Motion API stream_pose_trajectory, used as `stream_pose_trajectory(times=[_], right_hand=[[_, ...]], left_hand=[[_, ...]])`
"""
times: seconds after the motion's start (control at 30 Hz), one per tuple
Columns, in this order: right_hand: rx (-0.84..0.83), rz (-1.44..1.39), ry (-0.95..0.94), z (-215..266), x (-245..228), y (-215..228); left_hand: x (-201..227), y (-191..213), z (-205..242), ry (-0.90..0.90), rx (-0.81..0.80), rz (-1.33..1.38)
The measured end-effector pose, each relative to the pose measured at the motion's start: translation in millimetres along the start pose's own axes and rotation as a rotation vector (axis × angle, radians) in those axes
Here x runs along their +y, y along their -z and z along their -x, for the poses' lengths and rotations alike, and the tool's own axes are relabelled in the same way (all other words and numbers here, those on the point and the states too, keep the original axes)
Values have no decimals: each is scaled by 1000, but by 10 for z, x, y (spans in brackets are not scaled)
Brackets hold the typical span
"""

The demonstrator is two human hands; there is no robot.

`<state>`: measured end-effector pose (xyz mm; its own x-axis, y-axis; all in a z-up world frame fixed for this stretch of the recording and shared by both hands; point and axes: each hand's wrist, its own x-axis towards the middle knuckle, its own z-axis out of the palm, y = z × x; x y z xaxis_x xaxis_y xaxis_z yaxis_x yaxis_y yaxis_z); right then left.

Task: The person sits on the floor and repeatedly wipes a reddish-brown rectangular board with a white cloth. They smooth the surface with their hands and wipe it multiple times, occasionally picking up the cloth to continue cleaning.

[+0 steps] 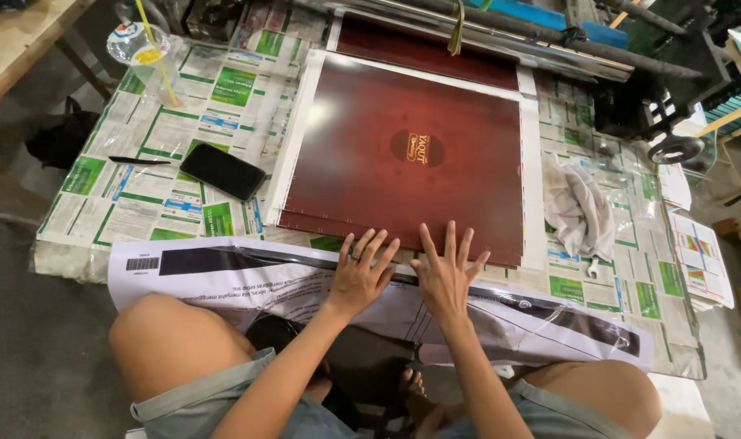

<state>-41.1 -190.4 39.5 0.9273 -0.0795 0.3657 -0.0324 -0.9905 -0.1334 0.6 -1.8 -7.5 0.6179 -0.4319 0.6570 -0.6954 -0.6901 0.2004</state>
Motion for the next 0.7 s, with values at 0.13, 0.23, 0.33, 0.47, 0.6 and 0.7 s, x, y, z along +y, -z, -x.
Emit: stream_pose_trajectory(times=[0.13, 0.23, 0.33, 0.47, 0.6, 0.7], right_hand=[[-67, 20, -43, 119, 42, -113], [-107, 61, -34, -100, 121, -130], [-190, 77, -59, -488, 238, -186], [-269, 30, -86, -1065, 445, -318], [-403, 5, -130, -1445, 548, -390], [-396, 6, -131, -1486, 577, -424]], left_hand=[[12, -15, 13, 7, 9, 40], [10, 17, -12, 5, 4, 43], [24, 54, -23, 22, -5, 42], [30, 71, -16, 33, -19, 71], [10, -4, -1, 15, 11, 84], [5, 20, -11, 14, 4, 62]])
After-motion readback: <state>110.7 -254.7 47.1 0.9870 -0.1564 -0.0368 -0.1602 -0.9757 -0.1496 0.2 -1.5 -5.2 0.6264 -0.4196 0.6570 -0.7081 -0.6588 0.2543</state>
